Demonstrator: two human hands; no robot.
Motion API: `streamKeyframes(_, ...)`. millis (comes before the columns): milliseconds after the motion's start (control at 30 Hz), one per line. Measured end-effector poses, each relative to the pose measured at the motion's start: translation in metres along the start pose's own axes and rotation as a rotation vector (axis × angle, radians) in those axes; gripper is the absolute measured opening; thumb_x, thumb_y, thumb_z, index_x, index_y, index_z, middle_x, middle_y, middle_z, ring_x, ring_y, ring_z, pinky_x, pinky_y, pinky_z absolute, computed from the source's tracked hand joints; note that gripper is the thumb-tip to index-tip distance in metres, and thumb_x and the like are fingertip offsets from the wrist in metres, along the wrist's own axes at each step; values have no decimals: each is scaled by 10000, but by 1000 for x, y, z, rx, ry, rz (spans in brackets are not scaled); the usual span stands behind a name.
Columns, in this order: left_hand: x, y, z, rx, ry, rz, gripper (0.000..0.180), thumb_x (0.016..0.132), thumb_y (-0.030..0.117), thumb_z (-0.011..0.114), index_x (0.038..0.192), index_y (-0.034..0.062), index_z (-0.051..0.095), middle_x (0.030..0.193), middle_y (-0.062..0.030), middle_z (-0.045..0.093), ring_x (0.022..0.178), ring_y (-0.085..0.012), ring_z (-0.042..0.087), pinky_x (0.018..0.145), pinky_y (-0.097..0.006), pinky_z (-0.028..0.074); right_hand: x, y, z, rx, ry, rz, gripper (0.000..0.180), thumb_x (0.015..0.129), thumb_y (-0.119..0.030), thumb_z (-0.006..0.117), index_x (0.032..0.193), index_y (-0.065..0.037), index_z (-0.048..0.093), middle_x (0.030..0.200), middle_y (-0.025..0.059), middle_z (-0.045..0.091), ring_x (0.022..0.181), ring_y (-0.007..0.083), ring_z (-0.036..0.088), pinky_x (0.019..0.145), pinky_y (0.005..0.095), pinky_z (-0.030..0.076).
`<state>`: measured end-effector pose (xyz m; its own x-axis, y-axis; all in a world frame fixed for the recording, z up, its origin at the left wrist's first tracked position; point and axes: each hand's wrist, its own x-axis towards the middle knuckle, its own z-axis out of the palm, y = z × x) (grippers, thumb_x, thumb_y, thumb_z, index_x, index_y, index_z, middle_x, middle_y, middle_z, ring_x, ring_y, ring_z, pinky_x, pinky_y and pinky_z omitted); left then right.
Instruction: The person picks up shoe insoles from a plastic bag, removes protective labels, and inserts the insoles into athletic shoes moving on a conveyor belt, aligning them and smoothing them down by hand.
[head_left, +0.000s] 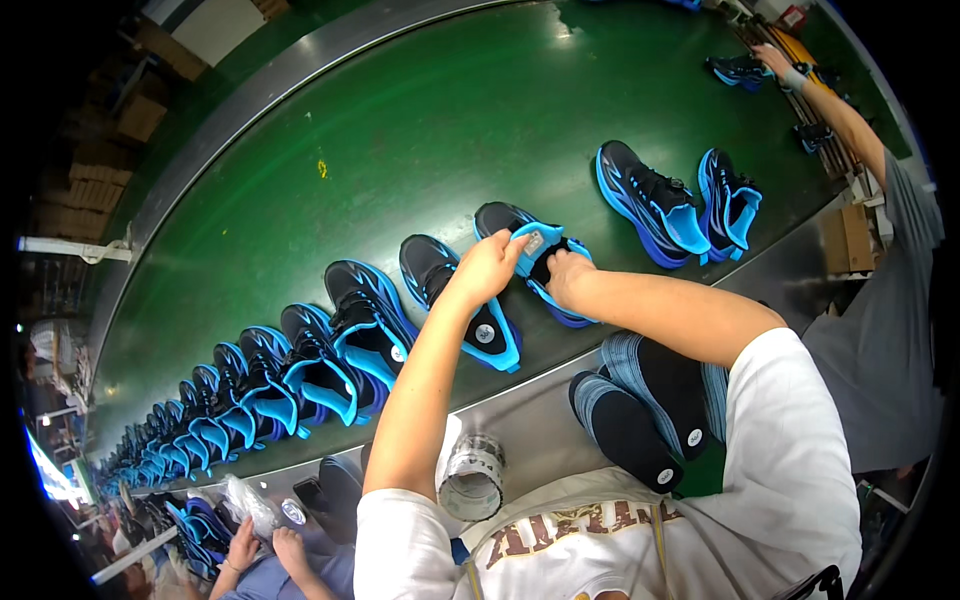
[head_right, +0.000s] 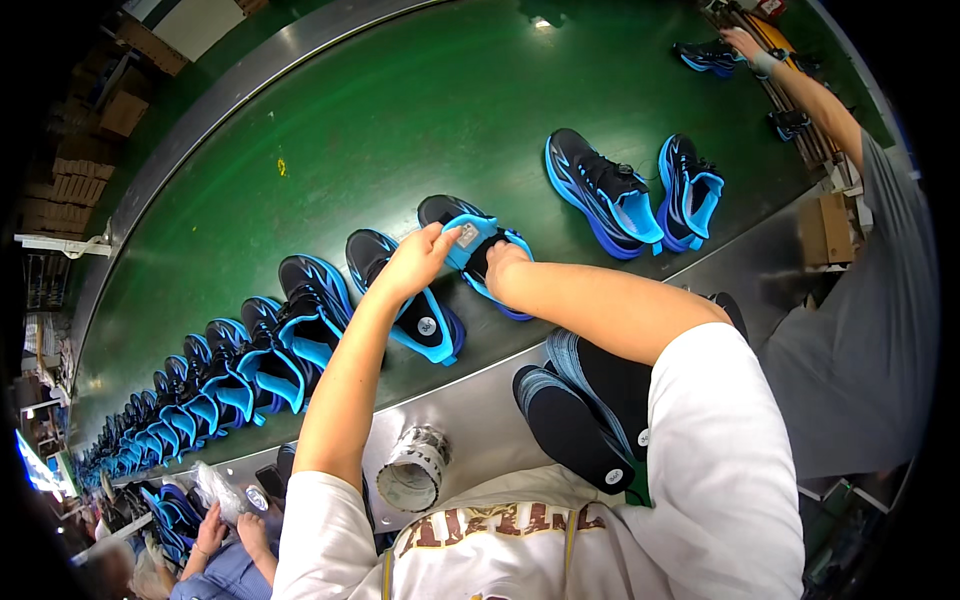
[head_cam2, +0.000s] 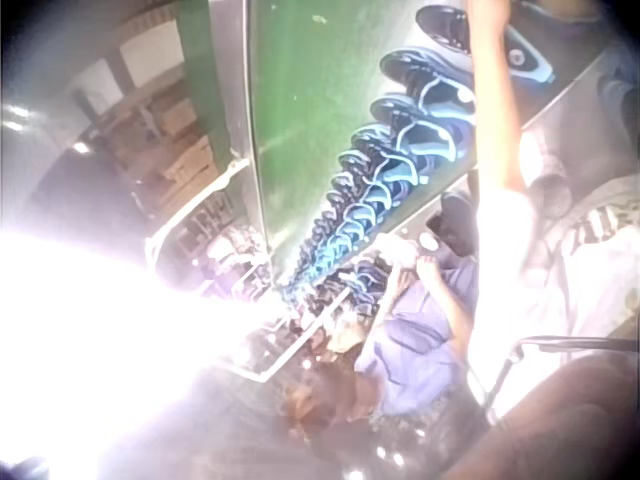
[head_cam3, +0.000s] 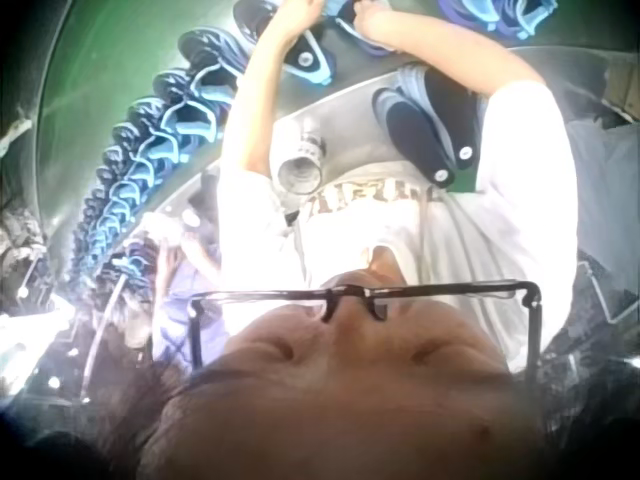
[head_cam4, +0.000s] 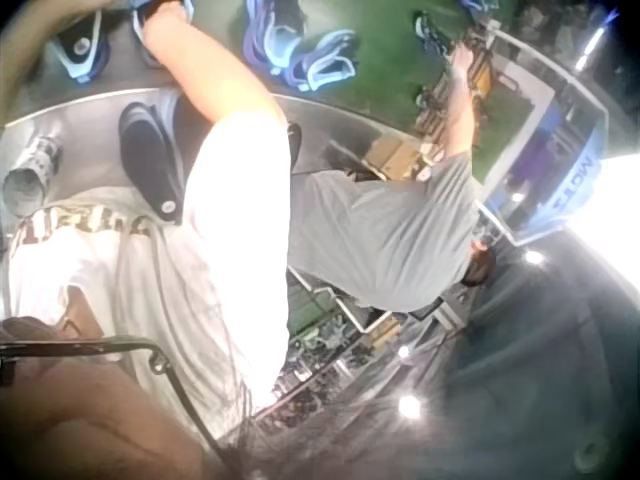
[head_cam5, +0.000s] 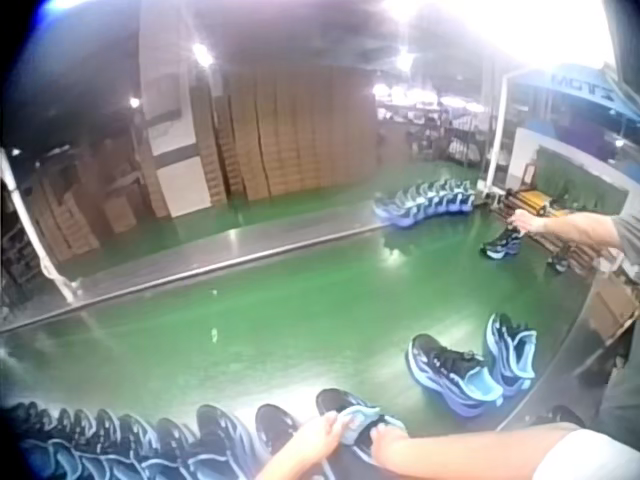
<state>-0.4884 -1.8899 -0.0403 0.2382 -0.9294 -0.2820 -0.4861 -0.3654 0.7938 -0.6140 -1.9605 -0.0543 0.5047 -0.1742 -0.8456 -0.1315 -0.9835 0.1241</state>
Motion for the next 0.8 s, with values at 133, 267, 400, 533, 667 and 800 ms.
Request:
streamKeyframes(133,-2,0,-1,-104,-32,-20,374,877,326,469,715,-11,473,580,-75,430,585,-141,415,544,-317,372,-4,2,-1,-114,-36,-15,360,776,-184,549,1125,-98,569,1229,129,421,1122,287,402,897,337,366)
streamKeyframes(267,-1,5,0,-137,-9,-26,380,866,341,476,722,-10,468,577,-61,421,584,-136,408,541,-314,368,-2,3,2,-51,27,-30,291,769,-184,553,1043,-110,618,1200,121,475,1079,257,457,863,314,396)
streamKeyframes(400,-3,16,6,-125,103,-100,393,835,362,489,852,-29,524,712,-170,542,708,-288,524,635,-372,412,-12,5,-11,-54,170,-114,327,725,-137,579,1047,-80,595,1128,121,536,1035,237,503,845,313,416)
streamKeyframes(533,-10,44,30,-57,372,-108,450,826,371,478,1035,-25,520,920,-235,585,855,-383,559,747,-421,435,-12,15,-8,145,209,-96,553,647,-85,651,1169,-12,483,1231,176,446,1091,336,460,916,355,376)
streamKeyframes(667,-2,23,71,-78,681,187,379,842,275,497,1047,-44,480,895,-252,568,817,-399,552,694,-426,444,31,31,14,646,296,-215,362,794,-227,476,1083,-15,529,1223,224,431,1116,319,436,942,378,347)
streamKeyframes(800,-2,7,78,-40,600,292,330,825,174,532,1059,-46,453,887,-238,559,818,-404,540,699,-417,440,16,17,-16,376,366,-170,379,805,-233,458,1120,-27,502,1232,194,439,1135,308,416,982,360,294)
